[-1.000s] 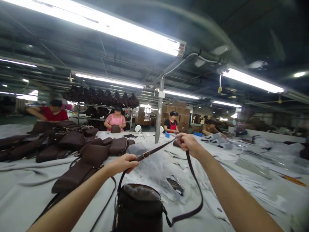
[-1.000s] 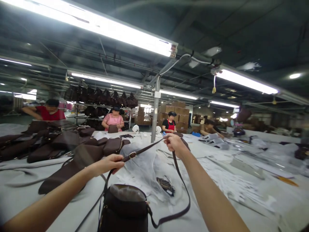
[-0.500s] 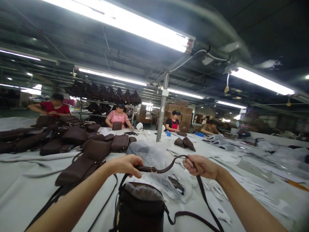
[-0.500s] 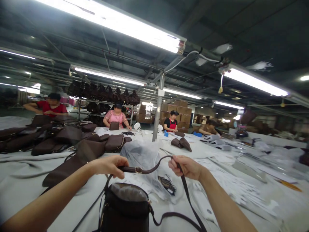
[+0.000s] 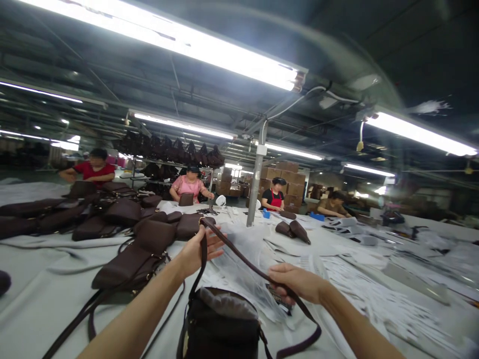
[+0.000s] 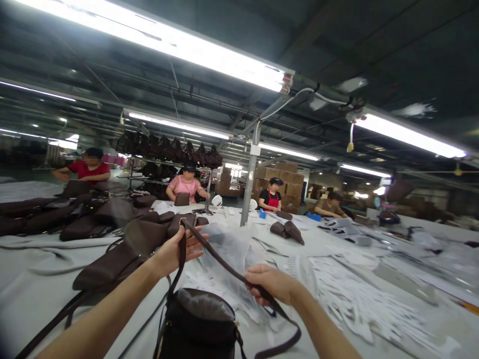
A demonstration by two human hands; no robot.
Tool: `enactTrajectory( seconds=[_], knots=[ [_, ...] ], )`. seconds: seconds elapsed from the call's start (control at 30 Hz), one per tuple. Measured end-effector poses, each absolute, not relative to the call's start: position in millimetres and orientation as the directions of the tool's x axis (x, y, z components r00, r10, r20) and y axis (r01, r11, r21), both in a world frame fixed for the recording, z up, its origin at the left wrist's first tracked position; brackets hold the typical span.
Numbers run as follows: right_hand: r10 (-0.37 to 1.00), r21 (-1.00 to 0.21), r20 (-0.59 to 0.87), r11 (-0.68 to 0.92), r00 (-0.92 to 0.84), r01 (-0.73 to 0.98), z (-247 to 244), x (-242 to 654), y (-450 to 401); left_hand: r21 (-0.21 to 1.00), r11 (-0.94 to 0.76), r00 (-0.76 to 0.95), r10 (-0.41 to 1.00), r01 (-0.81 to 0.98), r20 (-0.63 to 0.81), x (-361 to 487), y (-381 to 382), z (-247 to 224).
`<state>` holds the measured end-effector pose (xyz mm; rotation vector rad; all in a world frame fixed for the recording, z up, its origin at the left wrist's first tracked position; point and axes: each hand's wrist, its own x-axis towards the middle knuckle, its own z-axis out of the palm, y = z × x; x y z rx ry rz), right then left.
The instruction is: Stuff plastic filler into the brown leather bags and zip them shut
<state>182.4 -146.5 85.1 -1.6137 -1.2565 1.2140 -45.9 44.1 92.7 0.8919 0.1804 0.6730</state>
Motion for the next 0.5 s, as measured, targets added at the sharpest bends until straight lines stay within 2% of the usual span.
enactTrajectory(
  seconds=[0.1,0.17,0.23,0.3,0.33,0.4,0.43,0.5],
  knots=[
    [0.949,-0.868,-0.316,-0.295,0.012,0.399,73,156,-126,0.557,0.562,0.741,0.654,-0.611,0.153,-39,45,95],
    [0.949,-0.860,-0.313,-0.271,-0.029,0.431,67,148,-123,0.474,0.545,0.656,0.748,-0.691,0.098,-45,58,93],
    [0.964,-0.853,-0.265,-0.229,-0.011,0.469,63,150,-130,0.477,0.492,0.551,0.834,-0.728,-0.018,-58,78,89],
    [0.991,-0.791,-0.113,-0.136,0.076,0.596,63,159,-139,0.519,0.442,0.448,0.886,-0.731,-0.124,-74,96,84],
    [0.994,-0.720,0.005,-0.075,0.113,0.690,64,164,-142,0.537,0.429,0.416,0.896,-0.726,-0.154,-80,103,81],
    [0.966,-0.497,0.241,0.038,0.095,0.867,67,169,-144,0.564,0.421,0.392,0.902,-0.710,-0.179,-83,106,79],
    [0.947,-0.377,0.318,0.077,0.050,0.923,69,168,-142,0.590,0.420,0.398,0.900,-0.690,-0.176,-80,102,79],
    [0.926,-0.180,0.376,0.113,-0.038,0.977,74,161,-133,0.696,0.406,0.469,0.876,-0.592,-0.113,-65,86,82]
  ],
)
